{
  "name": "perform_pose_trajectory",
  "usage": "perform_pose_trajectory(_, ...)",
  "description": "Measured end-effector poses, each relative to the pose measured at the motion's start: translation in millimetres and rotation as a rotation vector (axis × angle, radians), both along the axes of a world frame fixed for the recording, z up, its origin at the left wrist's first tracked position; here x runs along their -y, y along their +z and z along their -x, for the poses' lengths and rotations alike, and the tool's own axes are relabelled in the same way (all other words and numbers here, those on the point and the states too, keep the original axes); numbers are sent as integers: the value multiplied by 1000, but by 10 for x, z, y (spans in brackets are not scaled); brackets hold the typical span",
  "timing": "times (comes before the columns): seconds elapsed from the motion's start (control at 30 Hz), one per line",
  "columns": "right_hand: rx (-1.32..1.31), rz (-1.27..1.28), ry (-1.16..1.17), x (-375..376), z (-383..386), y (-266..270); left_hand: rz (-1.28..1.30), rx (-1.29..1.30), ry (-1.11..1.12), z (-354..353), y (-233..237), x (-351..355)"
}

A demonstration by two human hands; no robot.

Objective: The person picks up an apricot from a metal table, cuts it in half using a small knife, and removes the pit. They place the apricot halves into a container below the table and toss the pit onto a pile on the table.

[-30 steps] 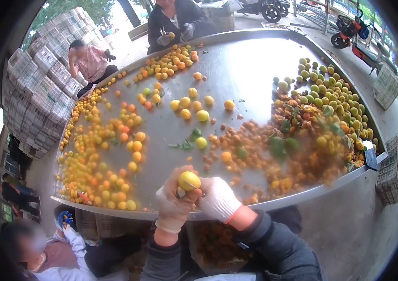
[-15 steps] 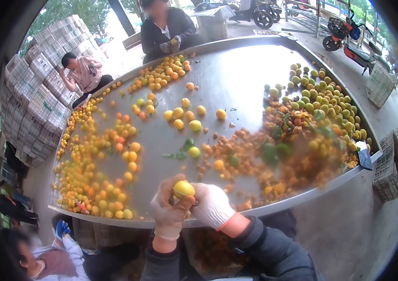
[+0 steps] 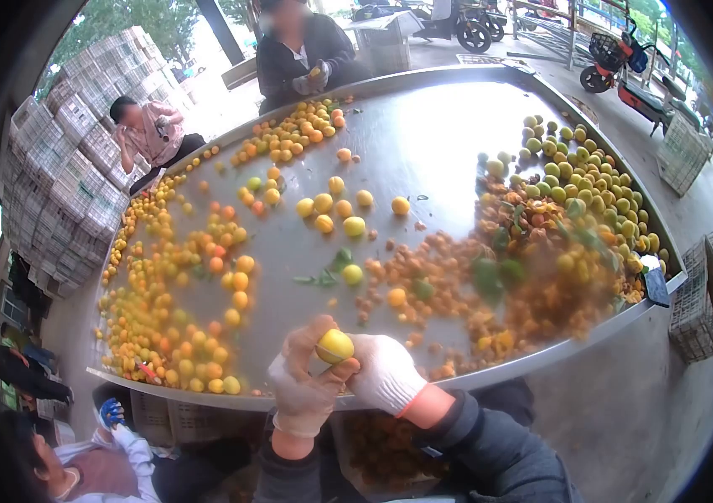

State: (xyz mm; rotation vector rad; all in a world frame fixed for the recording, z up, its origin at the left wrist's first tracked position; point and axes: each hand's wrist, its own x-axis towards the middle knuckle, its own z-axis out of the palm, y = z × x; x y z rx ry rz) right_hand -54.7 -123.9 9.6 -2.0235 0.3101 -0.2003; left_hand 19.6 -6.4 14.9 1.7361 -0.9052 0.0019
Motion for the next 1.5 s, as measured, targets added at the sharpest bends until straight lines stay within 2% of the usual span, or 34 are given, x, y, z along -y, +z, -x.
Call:
perform_pose_trajectory(0.03,1,-2,-3,-16,-17,-69,-66,203,28,12,35,-7)
perform_pose_trajectory(0.1,155,-63,-6,-56,-40,-258,-84,210,29,16,90,-18)
perform_pose_trajectory(0.13,152,-63,-5,-37,-33,-264,-98,219,35,8,103,-29)
perform_pose_trajectory(0.17,77,-210,104,4,-33,-250,-97,219,37,-16,93,-49)
perform_pose_trajectory(0.2,2,-358,215,33,-35,-240,-91,126,-2,-50,67,-75)
perform_pose_trajectory(0.27,9,-414,273,59,-44,-238,-82,35,-38,-104,5,-108)
perform_pose_trajectory(0.33,16,-474,325,75,-37,-116,-34,-267,-106,-123,-56,-130)
perform_pose_trajectory(0.37,-35,-646,363,85,0,4,-36,-267,-111,-110,-59,-130)
perform_pose_trajectory(0.4,-87,-817,403,84,17,89,63,-411,-143,-93,-62,-130)
perform_pose_trajectory(0.43,-85,-816,403,74,10,95,164,-552,-174,-85,-61,-123)
perform_pose_trajectory(0.5,-241,-559,277,61,2,101,191,-615,-159,-78,-65,-98)
perform_pose_trajectory(0.53,-243,-557,281,63,21,80,215,-680,-140,-69,-77,-88)
perform_pose_trajectory(0.57,-135,-471,228,64,44,41,217,-678,-132,-78,-89,-74)
perform_pose_trajectory(0.63,14,-325,168,118,67,-71,465,-810,-88,-164,-91,-84)
perform_pose_trajectory(0.7,70,-335,57,187,75,-113,493,-851,-80,-249,-78,-124)
perform_pose_trajectory(0.77,-109,-408,-102,217,63,117,515,-931,-114,-289,-134,-166)
perform_pose_trajectory(0.8,14,-405,-105,217,52,23,545,-1011,-152,-314,-167,-155)
perform_pose_trajectory(0.83,7,-403,-117,204,46,-49,571,-1090,-197,-324,-186,-138)
perform_pose_trajectory(0.9,201,-258,-29,148,16,-142,610,-1117,-215,-328,-186,-128)
perform_pose_trajectory(1.07,183,-77,84,31,0,-131,662,-1153,-234,-343,-213,-159)
perform_pose_trajectory(1.13,157,-15,95,21,-18,-162,633,-1269,-272,-374,-286,-183)
perform_pose_trajectory(1.27,99,28,99,-1,-51,-175,678,-1238,-332,-305,-164,-205)
perform_pose_trajectory(1.33,93,37,100,1,-59,-178,551,-978,-339,-291,-130,-232)
perform_pose_trajectory(1.5,67,21,100,3,-91,-198,536,-1001,-320,-315,-175,-234)
